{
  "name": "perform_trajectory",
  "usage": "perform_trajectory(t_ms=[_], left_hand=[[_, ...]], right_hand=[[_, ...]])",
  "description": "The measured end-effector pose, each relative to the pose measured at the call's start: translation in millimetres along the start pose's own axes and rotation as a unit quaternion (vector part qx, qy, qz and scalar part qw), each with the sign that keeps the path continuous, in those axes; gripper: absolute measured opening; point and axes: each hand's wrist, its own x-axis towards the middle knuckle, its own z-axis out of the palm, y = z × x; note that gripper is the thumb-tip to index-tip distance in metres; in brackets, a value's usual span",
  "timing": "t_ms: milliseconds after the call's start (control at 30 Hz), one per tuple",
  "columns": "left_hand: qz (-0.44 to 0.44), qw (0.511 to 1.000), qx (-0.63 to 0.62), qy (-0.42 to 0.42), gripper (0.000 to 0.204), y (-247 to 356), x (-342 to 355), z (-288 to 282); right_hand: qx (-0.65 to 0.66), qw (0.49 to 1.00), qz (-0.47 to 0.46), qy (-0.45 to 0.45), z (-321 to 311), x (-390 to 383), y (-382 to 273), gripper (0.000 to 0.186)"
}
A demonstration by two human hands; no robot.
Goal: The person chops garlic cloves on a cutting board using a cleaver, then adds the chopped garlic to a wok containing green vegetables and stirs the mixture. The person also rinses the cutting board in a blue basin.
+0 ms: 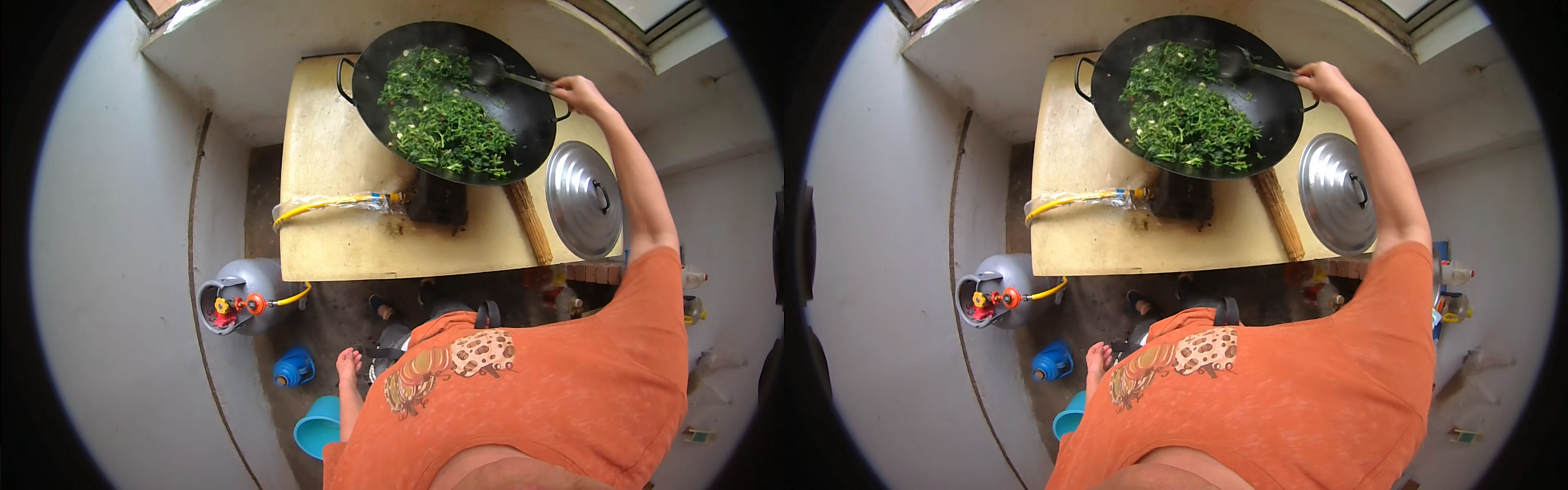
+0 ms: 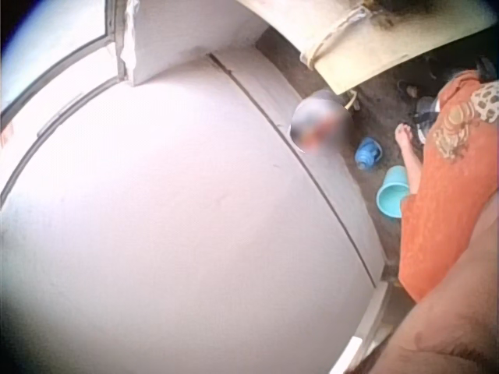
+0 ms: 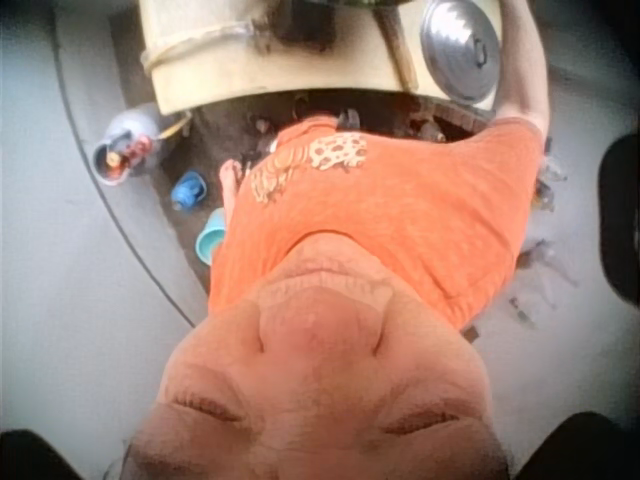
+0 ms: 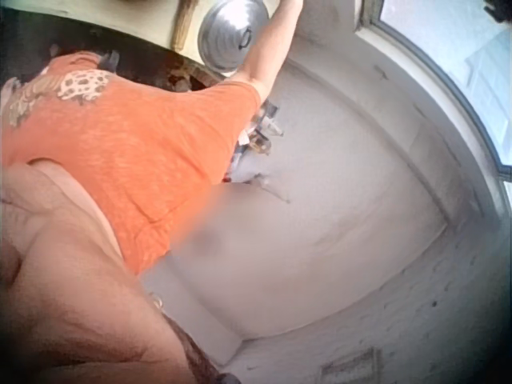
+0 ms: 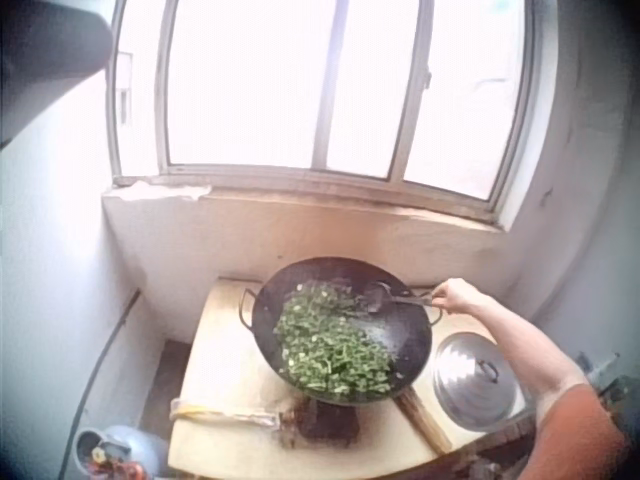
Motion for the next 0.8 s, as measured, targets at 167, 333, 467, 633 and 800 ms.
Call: perform_trajectory(t_ms=[167, 333, 467, 633, 800], left_hand=[[0.025, 1.000, 0.002, -0.012, 0.018, 6.6, -6.3, 4.1], [-0.001, 1.000, 0.007, -0.022, 0.016, -14.9, 17.9, 0.8], [-0.037, 0.999, 0.017, -0.035, 0.013, -26.2, 38.3, -1.2], [-0.026, 0.999, 0.013, -0.030, 0.015, -8.6, 46.1, -12.7], [-0.033, 0.998, 0.049, -0.024, 0.015, 18.7, 51.2, -10.9]], right_hand=[[-0.033, 0.935, -0.334, 0.118, 58.9, 20.5, -42.2, 0.032], [-0.343, 0.852, -0.359, 0.165, 55.8, -110.6, -52.3, 0.046], [-0.330, 0.871, -0.301, 0.204, 24.5, -199.4, -57.6, 0.049], [-0.312, 0.899, -0.226, 0.208, -8.6, -269.6, -90.1, 0.038], [-0.319, 0.915, -0.198, 0.150, 75.0, -204.8, -90.3, 0.048]])
